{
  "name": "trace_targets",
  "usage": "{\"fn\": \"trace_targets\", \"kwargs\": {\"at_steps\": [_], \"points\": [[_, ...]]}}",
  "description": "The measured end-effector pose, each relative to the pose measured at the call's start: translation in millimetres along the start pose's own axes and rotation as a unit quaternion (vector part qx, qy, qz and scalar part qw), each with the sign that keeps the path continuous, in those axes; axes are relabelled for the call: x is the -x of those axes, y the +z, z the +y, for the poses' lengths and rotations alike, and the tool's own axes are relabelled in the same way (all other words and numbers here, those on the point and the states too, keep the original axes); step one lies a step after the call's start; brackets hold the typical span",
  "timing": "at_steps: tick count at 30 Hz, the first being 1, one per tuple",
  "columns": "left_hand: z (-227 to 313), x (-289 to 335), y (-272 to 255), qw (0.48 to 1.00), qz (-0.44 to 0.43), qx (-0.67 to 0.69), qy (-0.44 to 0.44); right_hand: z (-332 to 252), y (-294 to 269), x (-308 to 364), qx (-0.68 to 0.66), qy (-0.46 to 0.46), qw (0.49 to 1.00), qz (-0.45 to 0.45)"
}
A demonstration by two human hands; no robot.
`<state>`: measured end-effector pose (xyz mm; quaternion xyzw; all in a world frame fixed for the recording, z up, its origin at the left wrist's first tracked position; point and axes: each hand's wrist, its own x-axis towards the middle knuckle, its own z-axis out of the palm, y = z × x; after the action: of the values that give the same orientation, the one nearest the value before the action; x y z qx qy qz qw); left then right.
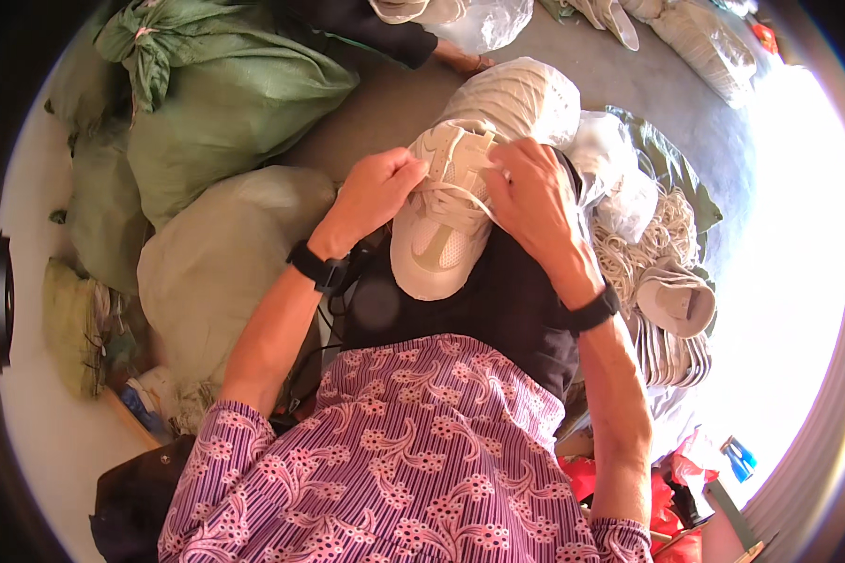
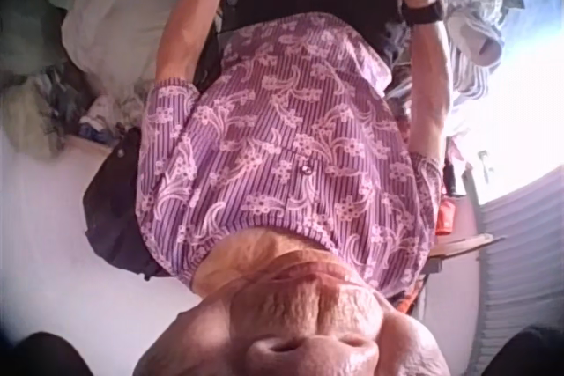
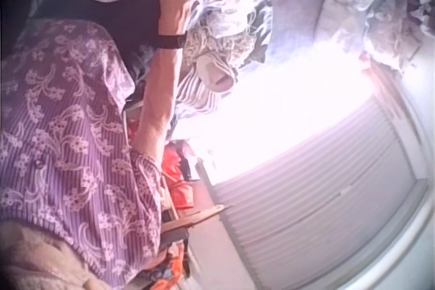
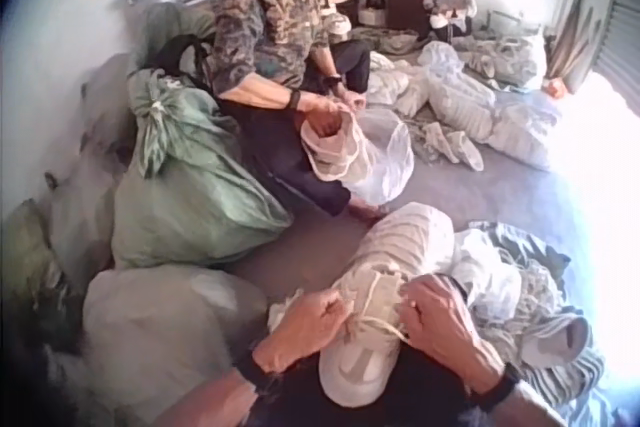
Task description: Lacing white athletic shoe components (tongues).
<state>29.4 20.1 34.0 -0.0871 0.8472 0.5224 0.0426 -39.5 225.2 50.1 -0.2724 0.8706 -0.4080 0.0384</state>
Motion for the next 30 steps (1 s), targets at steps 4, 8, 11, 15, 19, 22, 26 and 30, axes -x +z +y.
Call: {"fn": "trace_targets", "kwargs": {"at_steps": [4, 8, 11, 15, 19, 22, 26, 30], "points": [[-12.3, 9.3, 3.0, 0.998, -0.001, 0.044, -0.039, -2.3, 25.8, -17.6, 0.079, -0.118, 0.988, -0.061], [-22.7, 14.2, 9.2, 0.994, -0.012, 0.087, -0.072, -6.7, 35.5, -19.4, 0.066, -0.164, 0.979, -0.1], [-23.6, 14.4, 12.9, 0.99, -0.001, 0.123, -0.061, -6.8, 29.7, -20.9, 0.056, -0.133, 0.981, -0.132], [-15.2, 11.9, 13.4, 0.992, 0.014, 0.123, -0.035, -5.8, 24.7, -21.2, 0.013, -0.106, 0.983, -0.151], [-5.1, 15.5, 11.3, 0.997, 0.031, 0.067, 0.003, -6.6, 23.8, -16.7, -0.001, -0.091, 0.984, -0.156], [-1.8, 21.1, 12.0, 0.999, -0.002, 0.05, -0.016, -7.7, 26.2, -15.7, 0.004, -0.101, 0.986, -0.131], [-2.6, 22.5, 12.4, 0.999, 0.002, 0.031, 0.014, 0.1, 31.0, -19.6, 0.017, -0.108, 0.984, -0.137], [-1.8, 24.0, 9.6, 0.979, -0.027, 0.191, -0.071, 33.6, 5.2, -18.4, 0.01, -0.202, 0.979, -0.041]]}}
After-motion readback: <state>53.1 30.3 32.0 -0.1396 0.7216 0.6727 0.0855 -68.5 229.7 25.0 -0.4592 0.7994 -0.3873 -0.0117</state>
